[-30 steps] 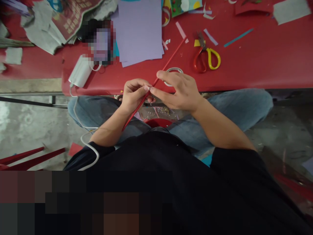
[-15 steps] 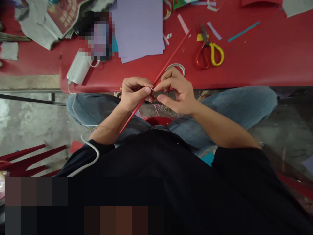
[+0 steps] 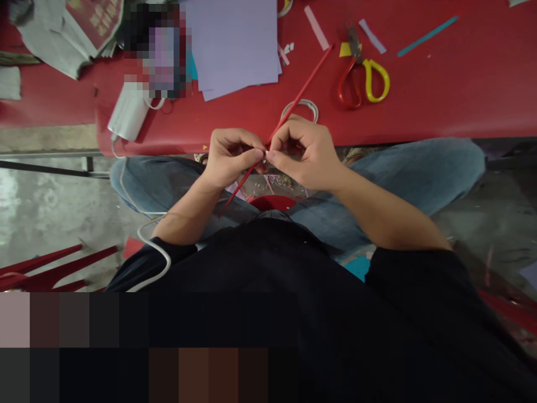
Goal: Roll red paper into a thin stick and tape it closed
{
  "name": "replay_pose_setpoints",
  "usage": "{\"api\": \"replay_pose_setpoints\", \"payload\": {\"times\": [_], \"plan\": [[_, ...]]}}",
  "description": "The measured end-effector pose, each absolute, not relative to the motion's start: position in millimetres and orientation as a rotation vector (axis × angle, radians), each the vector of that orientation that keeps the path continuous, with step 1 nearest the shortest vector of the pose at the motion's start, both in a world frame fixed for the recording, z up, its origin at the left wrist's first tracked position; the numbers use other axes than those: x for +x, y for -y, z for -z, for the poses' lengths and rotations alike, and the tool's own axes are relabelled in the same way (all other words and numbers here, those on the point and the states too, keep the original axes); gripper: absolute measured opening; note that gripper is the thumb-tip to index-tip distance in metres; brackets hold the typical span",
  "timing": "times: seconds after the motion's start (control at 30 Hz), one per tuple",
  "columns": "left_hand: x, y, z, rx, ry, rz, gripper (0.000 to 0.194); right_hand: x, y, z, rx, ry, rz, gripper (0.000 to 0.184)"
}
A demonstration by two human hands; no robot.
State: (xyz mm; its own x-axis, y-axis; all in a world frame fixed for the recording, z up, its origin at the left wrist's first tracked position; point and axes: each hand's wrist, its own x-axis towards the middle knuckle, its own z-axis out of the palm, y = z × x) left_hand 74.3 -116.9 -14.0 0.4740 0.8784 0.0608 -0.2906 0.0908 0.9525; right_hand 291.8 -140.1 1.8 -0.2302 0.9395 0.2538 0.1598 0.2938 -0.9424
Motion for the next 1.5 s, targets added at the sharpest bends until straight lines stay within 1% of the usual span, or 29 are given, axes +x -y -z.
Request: {"api": "replay_pose_setpoints", "payload": {"times": [0.13, 0.37, 0.5, 0.7, 0.83, 0.9, 0.97, 1.0, 1.07, 1.13, 1.27, 1.5], "plan": [[73, 116, 12, 1.146, -0.638, -0.967, 0.03, 294, 140, -4, -1.02, 1.658, -1.042, 0.03], [75, 113, 19, 1.397, -0.55, -1.023, 0.039, 293, 136, 3, -0.968, 1.716, -0.94, 0.033], [73, 112, 22, 1.48, -0.528, -1.016, 0.043, 292, 134, 3, -0.971, 1.743, -0.893, 0.03], [73, 111, 22, 1.469, -0.513, -0.993, 0.04, 291, 138, 3, -1.018, 1.75, -0.779, 0.027], [74, 109, 23, 1.458, -0.539, -1.046, 0.036, 285, 145, 11, -1.05, 1.712, -0.684, 0.024], [75, 108, 23, 1.459, -0.56, -1.087, 0.033, 281, 146, 16, -1.041, 1.666, -0.632, 0.027], [75, 107, 24, 1.471, -0.588, -1.13, 0.031, 278, 148, 20, -1.023, 1.602, -0.548, 0.038], [76, 107, 24, 1.478, -0.602, -1.151, 0.03, 278, 149, 21, -1.009, 1.585, -0.481, 0.04], [77, 108, 25, 1.491, -0.622, -1.184, 0.029, 280, 151, 21, -0.97, 1.633, -0.316, 0.03], [78, 109, 25, 1.497, -0.616, -1.195, 0.026, 283, 155, 18, -0.988, 1.749, -0.221, 0.02], [81, 112, 26, 1.496, -0.572, -1.175, 0.025, 286, 162, 13, -1.146, 1.853, -0.3, 0.021], [81, 114, 25, 1.504, -0.536, -1.147, 0.023, 286, 161, 15, -1.126, 1.893, -0.257, 0.017]]}}
